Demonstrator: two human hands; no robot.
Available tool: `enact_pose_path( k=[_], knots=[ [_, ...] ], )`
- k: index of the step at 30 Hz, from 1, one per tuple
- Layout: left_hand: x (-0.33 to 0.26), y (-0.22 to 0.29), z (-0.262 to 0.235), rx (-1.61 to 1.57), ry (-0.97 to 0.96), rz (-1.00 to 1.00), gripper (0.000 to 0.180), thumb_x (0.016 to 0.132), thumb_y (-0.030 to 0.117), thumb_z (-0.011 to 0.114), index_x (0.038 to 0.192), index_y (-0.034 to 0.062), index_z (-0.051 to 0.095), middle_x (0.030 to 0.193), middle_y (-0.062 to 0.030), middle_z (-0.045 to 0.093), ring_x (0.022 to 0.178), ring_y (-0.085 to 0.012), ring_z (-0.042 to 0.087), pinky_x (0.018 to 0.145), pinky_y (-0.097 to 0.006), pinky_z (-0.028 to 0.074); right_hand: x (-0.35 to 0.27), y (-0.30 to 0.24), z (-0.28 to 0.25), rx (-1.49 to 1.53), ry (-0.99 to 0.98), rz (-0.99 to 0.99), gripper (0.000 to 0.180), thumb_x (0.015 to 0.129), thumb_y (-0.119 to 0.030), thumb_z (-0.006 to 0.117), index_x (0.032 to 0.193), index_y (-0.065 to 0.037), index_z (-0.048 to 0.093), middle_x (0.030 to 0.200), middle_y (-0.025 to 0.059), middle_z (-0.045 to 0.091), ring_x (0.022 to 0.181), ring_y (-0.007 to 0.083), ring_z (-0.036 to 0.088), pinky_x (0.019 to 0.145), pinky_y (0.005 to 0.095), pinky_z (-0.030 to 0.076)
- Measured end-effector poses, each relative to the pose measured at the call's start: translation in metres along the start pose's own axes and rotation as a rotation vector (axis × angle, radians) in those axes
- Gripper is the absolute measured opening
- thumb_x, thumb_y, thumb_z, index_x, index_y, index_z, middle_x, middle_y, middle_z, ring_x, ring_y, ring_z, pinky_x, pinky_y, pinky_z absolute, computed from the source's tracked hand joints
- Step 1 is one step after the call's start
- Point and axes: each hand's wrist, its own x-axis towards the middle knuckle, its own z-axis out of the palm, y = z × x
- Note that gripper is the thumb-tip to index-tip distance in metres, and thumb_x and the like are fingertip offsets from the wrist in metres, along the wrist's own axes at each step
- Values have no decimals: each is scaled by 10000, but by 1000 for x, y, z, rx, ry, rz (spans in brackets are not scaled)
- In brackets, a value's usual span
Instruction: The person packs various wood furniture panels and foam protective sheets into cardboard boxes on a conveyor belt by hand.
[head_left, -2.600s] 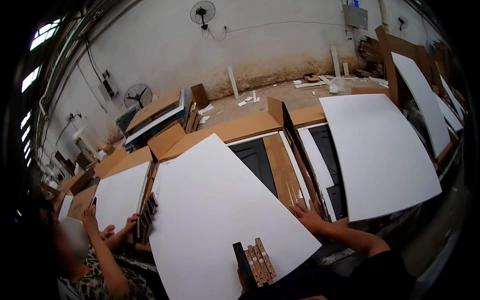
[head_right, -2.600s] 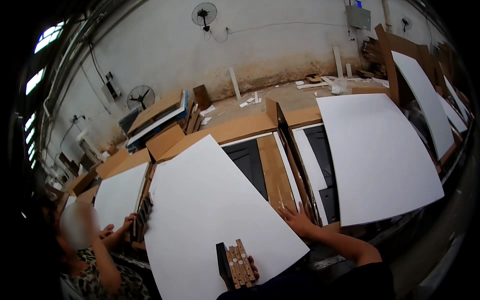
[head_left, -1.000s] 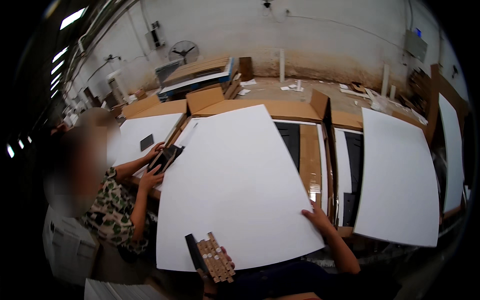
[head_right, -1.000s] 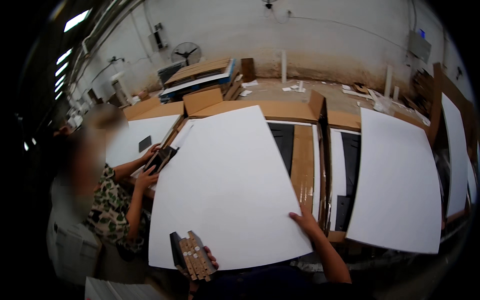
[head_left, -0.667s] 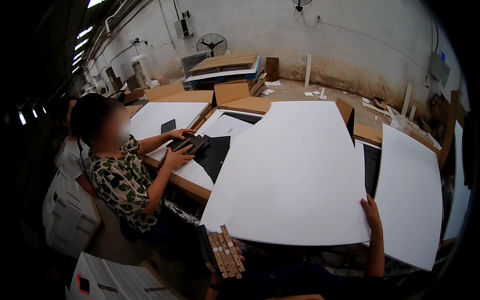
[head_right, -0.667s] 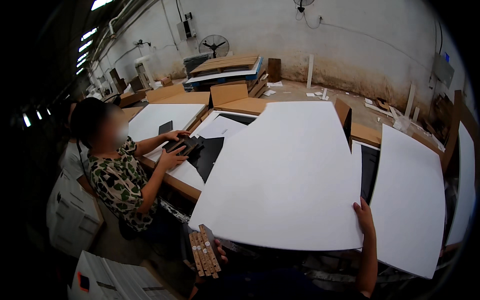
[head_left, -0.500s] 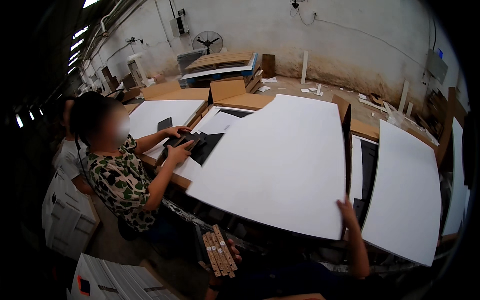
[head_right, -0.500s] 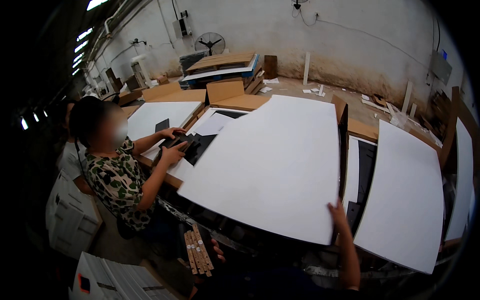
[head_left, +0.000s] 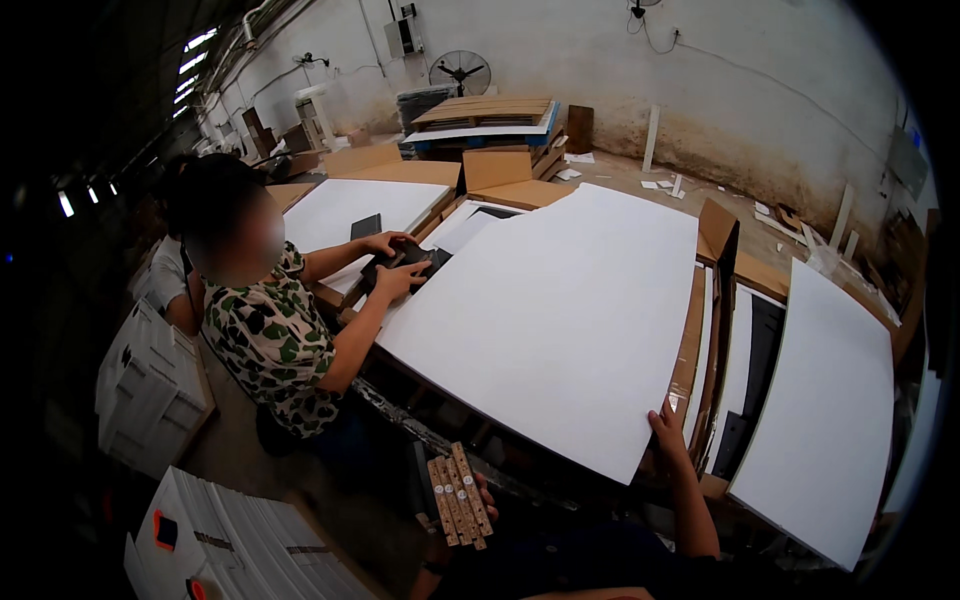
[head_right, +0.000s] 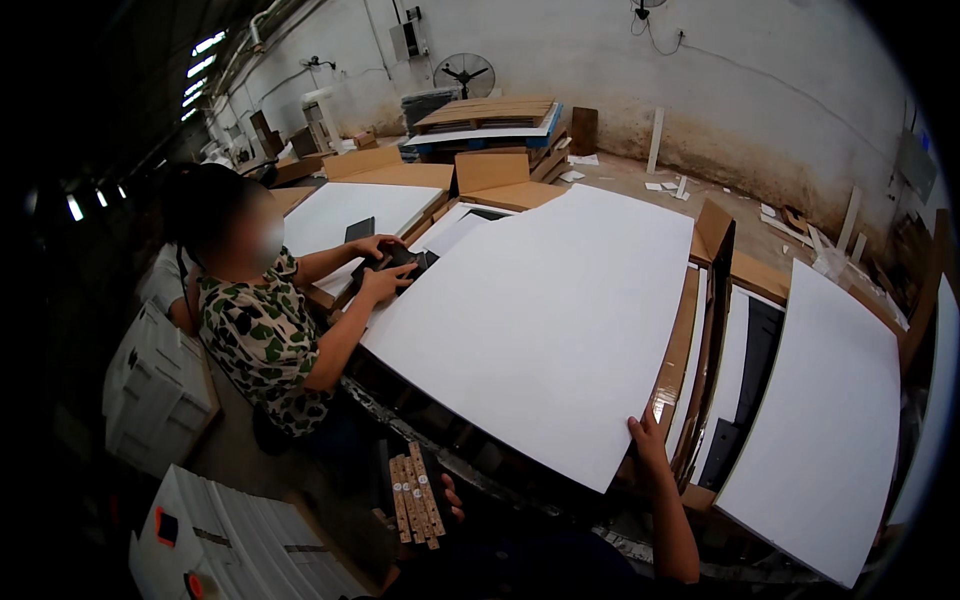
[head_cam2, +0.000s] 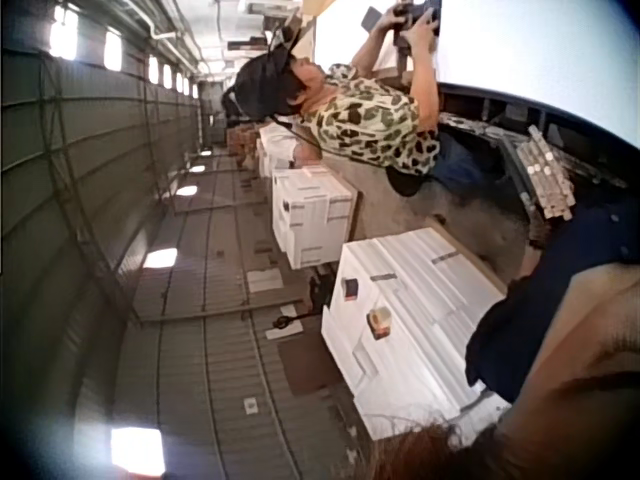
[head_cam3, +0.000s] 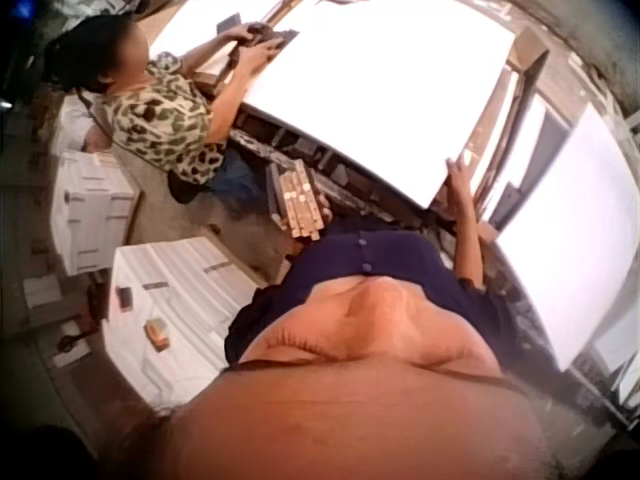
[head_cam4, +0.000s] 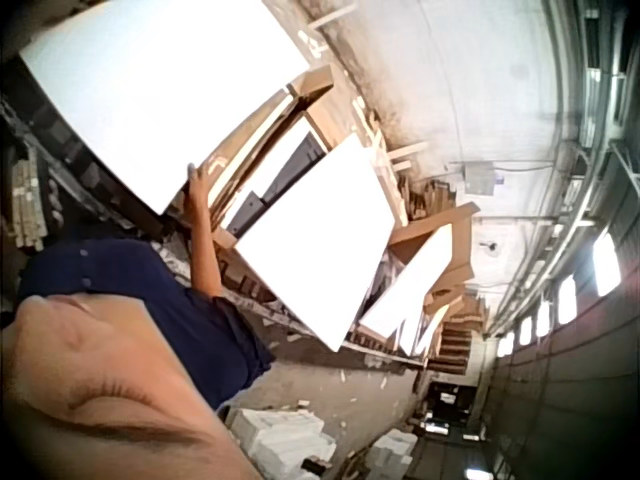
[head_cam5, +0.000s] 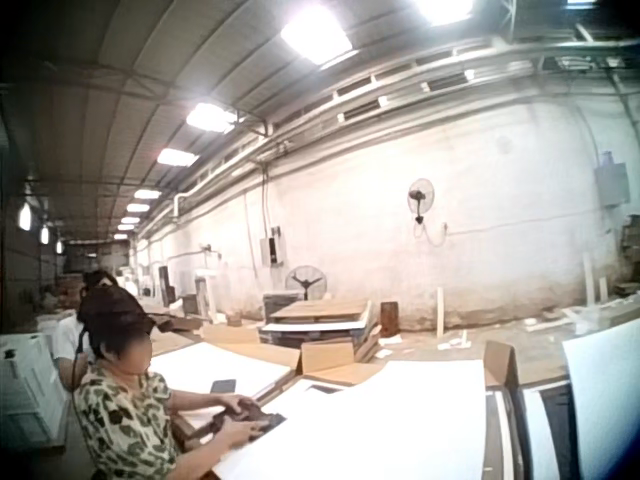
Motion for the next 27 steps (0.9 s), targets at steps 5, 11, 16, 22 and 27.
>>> enact_pose_path(
  k=[5, 11, 16, 22, 27],
  knots=[
    [-5, 13, -26, -47, -17, -128, 489, 805, 274, 599, 1227, 92, 431, 1212, -38, 476, 1107, -221, 452, 933, -397, 347, 4, 12, 8, 39, -29, 73, 565, 878, -114, 420, 1372, -53, 152, 1293, 162, 364, 1119, 224, 413, 932, 335, 348],
    [0, 8, -26, 27, 250, 48, 405, 830, 347, 548, 1157, 116, 490, 1148, -11, 496, 1026, -197, 477, 914, -386, 358, 8, 20, 3, -158, 62, -51, 570, 871, -106, 457, 1351, 7, 172, 1188, 172, 464, 1013, 213, 492, 868, 313, 396],
    [4, 17, -50, 21, 78, -118, 747, 747, 383, 652, 1312, 64, 281, 1264, -64, 391, 1153, -213, 390, 994, -391, 309, 13, 39, 2, -354, 144, -140, 543, 878, -146, 463, 1327, 38, 220, 1206, 205, 456, 1036, 231, 493, 878, 313, 391],
    [3, 21, -54, 106, 255, -70, 670, 749, 452, 606, 1245, 78, 356, 1172, -78, 426, 1073, -215, 429, 940, -381, 330, -1, 6, 26, -532, 546, -368, 432, 899, -215, 419, 1251, 27, 350, 1150, 166, 427, 1003, 257, 473, 872, 341, 381],
    [5, 11, -48, 202, 141, -24, 768, 728, 491, 614, 1292, 77, 298, 1227, -91, 384, 1090, -224, 414, 949, -383, 331, -52, -123, 92, -30, 74, -585, 257, 884, -161, 385, 1065, 4, 463, 864, 71, 502, 817, 144, 491, 750, 286, 406]
  ],
)
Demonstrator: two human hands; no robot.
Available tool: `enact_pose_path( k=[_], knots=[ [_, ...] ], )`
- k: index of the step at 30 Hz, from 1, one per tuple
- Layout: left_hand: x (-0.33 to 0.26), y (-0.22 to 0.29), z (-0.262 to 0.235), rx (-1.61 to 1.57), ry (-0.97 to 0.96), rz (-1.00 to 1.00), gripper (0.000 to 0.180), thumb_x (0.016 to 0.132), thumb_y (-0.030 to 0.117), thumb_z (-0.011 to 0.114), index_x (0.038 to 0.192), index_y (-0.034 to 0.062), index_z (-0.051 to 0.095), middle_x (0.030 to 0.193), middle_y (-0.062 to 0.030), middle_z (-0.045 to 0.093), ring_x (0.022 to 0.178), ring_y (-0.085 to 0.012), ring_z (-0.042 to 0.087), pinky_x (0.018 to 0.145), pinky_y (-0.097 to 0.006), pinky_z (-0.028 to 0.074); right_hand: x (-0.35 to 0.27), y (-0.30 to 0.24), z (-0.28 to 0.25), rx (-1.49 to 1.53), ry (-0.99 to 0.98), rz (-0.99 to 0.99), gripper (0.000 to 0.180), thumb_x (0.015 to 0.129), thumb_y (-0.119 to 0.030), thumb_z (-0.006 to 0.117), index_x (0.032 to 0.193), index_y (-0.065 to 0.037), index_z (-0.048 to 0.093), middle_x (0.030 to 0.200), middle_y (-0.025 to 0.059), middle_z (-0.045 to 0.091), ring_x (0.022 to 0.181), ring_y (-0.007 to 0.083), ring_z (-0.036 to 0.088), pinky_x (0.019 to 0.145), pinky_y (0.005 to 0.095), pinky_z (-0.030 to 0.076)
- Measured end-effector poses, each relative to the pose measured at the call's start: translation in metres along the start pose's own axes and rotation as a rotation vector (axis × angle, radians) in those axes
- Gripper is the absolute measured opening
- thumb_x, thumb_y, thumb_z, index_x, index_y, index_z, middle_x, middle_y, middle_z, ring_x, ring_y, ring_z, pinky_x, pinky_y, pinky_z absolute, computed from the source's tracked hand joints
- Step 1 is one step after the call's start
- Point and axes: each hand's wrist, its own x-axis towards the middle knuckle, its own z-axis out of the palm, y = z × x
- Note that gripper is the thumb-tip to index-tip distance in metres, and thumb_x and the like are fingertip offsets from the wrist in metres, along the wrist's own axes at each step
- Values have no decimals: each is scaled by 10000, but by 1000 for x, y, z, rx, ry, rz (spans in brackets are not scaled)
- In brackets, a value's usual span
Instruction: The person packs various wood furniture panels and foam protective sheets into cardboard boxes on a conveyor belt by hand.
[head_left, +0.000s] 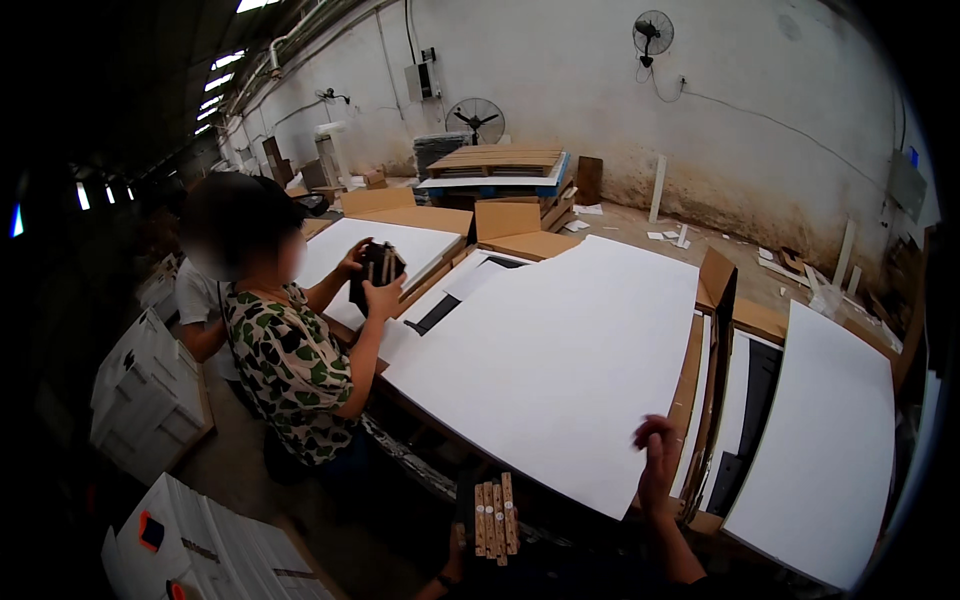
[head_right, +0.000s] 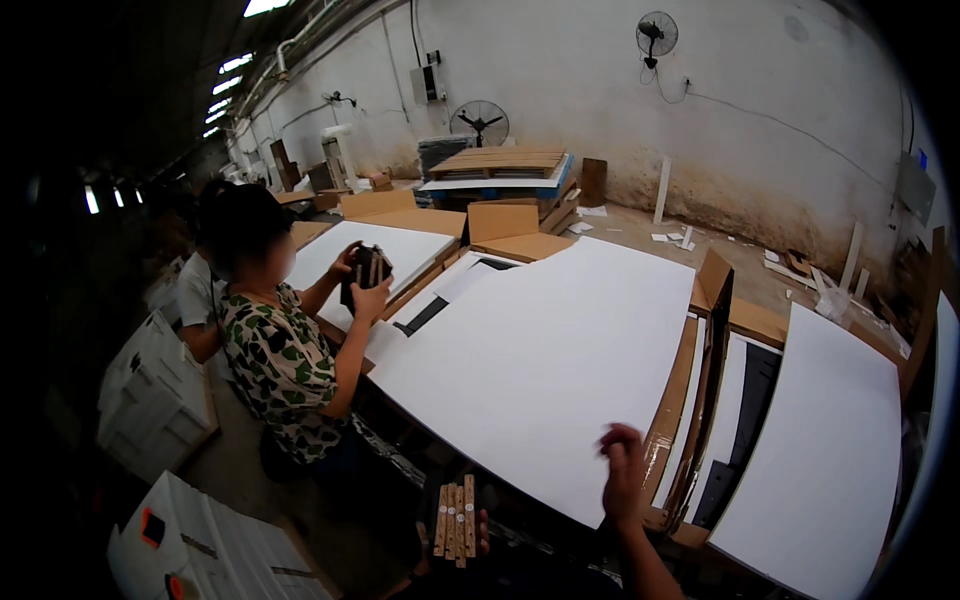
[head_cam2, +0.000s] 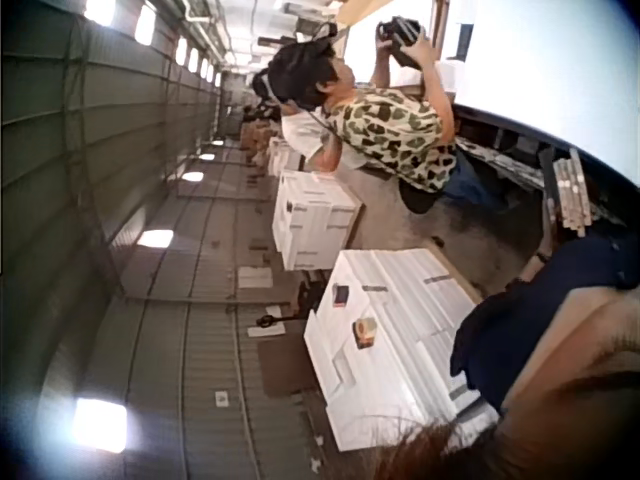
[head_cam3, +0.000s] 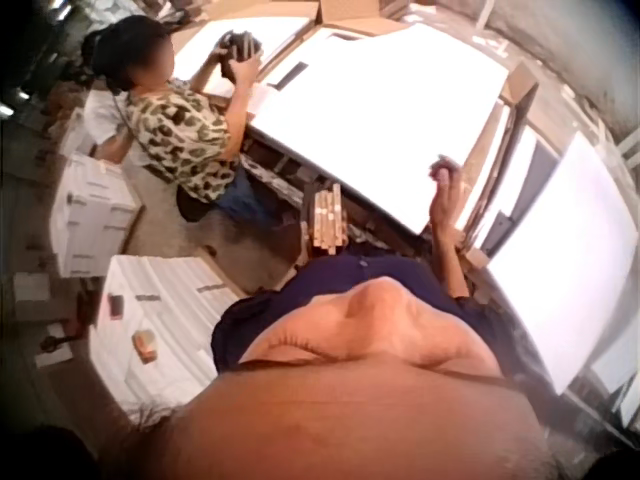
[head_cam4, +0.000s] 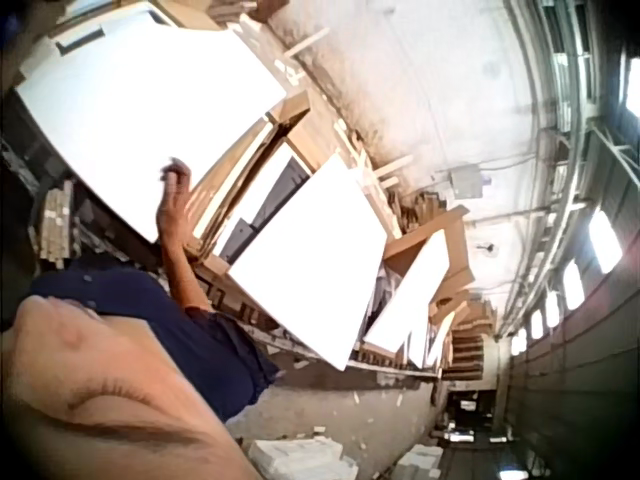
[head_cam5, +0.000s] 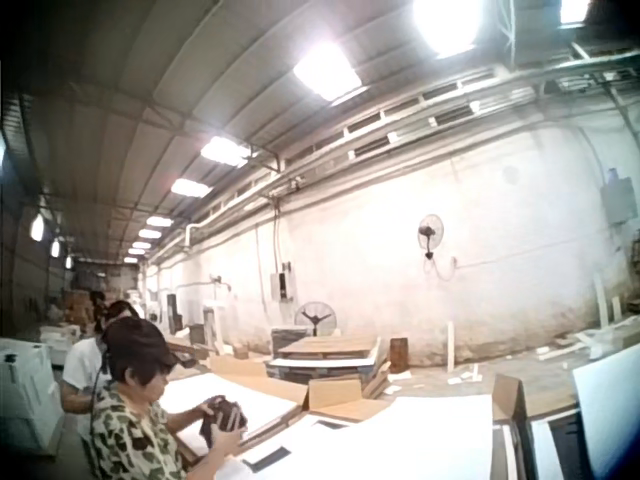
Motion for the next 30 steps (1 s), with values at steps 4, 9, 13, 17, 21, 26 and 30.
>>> enact_pose_path(
  k=[4, 9, 13, 17, 21, 26, 30],
  knots=[
    [14, -12, 55, 3, -141, 54, 848, 710, 523, 621, 1329, 76, 252, 1270, -101, 350, 1103, -230, 401, 956, -384, 332, 1, -94, 66, 370, -1184, -361, 277, 863, -328, 509, 854, -64, 589, 774, 56, 590, 677, 176, 573, 547, 304, 435],
    [86, -60, 134, -282, -345, -253, 511, 778, 334, 580, 1197, 83, 428, 1189, -40, 434, 1072, -186, 423, 910, -351, 331, -22, -110, 83, 237, -1496, -404, 235, 855, -304, 527, 877, -78, 585, 796, 37, 593, 686, 182, 574, 582, 315, 453],
    [83, -101, 162, -279, -377, -344, 447, 818, 330, 521, 1189, 96, 434, 1169, -12, 458, 1063, -166, 429, 909, -339, 315, -18, -95, 72, 154, -1373, -308, 220, 854, -289, 528, 889, -77, 579, 815, 44, 589, 700, 182, 572, 603, 315, 452],
    [74, -119, 137, -187, -517, -287, 444, 826, 327, 514, 1194, 93, 429, 1171, -15, 458, 1065, -168, 429, 911, -339, 315, -8, -71, 69, 125, -1291, -202, 207, 853, -273, 530, 901, -76, 574, 834, 51, 584, 715, 183, 571, 623, 315, 451],
    [75, -145, 130, -106, -601, -278, 441, 834, 324, 508, 1199, 91, 424, 1173, -17, 457, 1066, -171, 429, 912, -340, 315, -7, -71, 48, 97, -1190, -112, 196, 852, -257, 531, 913, -75, 568, 853, 58, 580, 729, 184, 569, 643, 316, 450],
    [77, -160, 122, -52, -644, -278, 437, 844, 320, 499, 1205, 88, 418, 1175, -21, 457, 1068, -174, 429, 913, -340, 315, -9, -68, 33, 94, -1128, -11, 183, 851, -237, 533, 928, -73, 560, 876, 66, 574, 747, 185, 567, 669, 316, 449],
    [79, -168, 121, -45, -676, -300, 434, 852, 317, 493, 1211, 86, 413, 1177, -23, 456, 1069, -176, 429, 915, -341, 315, -14, -69, 25, 104, -1077, 40, 175, 850, -221, 535, 940, -72, 554, 895, 73, 570, 761, 185, 566, 689, 316, 448]
  ],
)
